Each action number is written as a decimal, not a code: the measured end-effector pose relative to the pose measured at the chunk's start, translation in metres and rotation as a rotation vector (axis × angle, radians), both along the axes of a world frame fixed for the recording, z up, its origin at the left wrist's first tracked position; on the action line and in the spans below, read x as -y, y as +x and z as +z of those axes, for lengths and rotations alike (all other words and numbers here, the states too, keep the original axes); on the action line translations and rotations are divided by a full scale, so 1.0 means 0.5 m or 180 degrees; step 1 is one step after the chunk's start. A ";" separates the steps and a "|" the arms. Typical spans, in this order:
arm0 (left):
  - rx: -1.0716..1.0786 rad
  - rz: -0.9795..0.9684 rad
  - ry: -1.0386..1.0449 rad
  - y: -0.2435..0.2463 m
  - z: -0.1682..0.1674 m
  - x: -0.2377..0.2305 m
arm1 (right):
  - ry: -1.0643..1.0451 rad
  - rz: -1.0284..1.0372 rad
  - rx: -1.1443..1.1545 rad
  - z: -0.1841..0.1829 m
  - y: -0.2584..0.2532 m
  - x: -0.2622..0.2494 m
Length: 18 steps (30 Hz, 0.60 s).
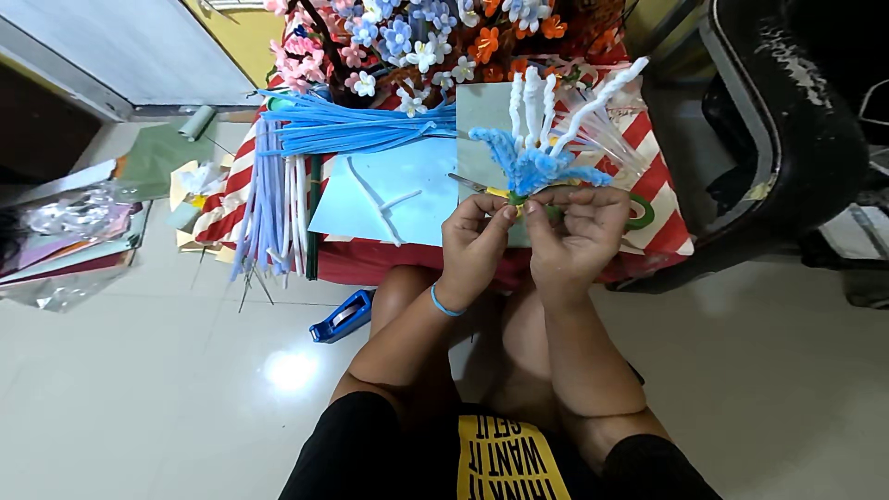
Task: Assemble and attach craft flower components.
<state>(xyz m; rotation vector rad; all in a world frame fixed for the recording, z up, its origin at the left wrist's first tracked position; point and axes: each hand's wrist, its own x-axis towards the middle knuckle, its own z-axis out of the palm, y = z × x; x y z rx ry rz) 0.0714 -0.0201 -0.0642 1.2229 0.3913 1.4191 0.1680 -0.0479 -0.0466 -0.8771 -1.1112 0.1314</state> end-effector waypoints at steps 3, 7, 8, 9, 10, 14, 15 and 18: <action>0.0070 -0.0086 -0.0081 -0.001 0.002 0.000 | -0.0033 0.0029 -0.0067 0.000 -0.002 -0.001; 0.0133 -0.0222 -0.0213 -0.002 0.003 0.000 | -0.0134 0.0077 -0.0110 0.004 0.000 0.002; 0.0153 -0.0285 -0.0245 -0.003 0.003 -0.001 | -0.0165 0.0123 -0.0145 0.004 0.002 0.002; 0.0191 -0.0351 -0.0291 -0.004 0.003 -0.001 | -0.0193 0.0180 -0.0191 0.005 0.003 0.003; 0.0235 -0.0421 -0.0345 -0.004 0.004 -0.002 | -0.0214 0.0241 -0.0233 0.005 0.005 0.003; 0.0337 -0.0684 -0.0575 -0.006 0.007 -0.005 | -0.0259 0.0410 -0.0342 0.007 0.010 0.004; 0.0345 -0.0745 -0.0615 -0.008 0.008 -0.005 | -0.0257 0.0440 -0.0359 0.008 0.010 0.005; 0.0377 -0.0957 -0.0798 -0.014 0.016 -0.006 | -0.0248 0.0532 -0.0380 0.010 0.013 0.007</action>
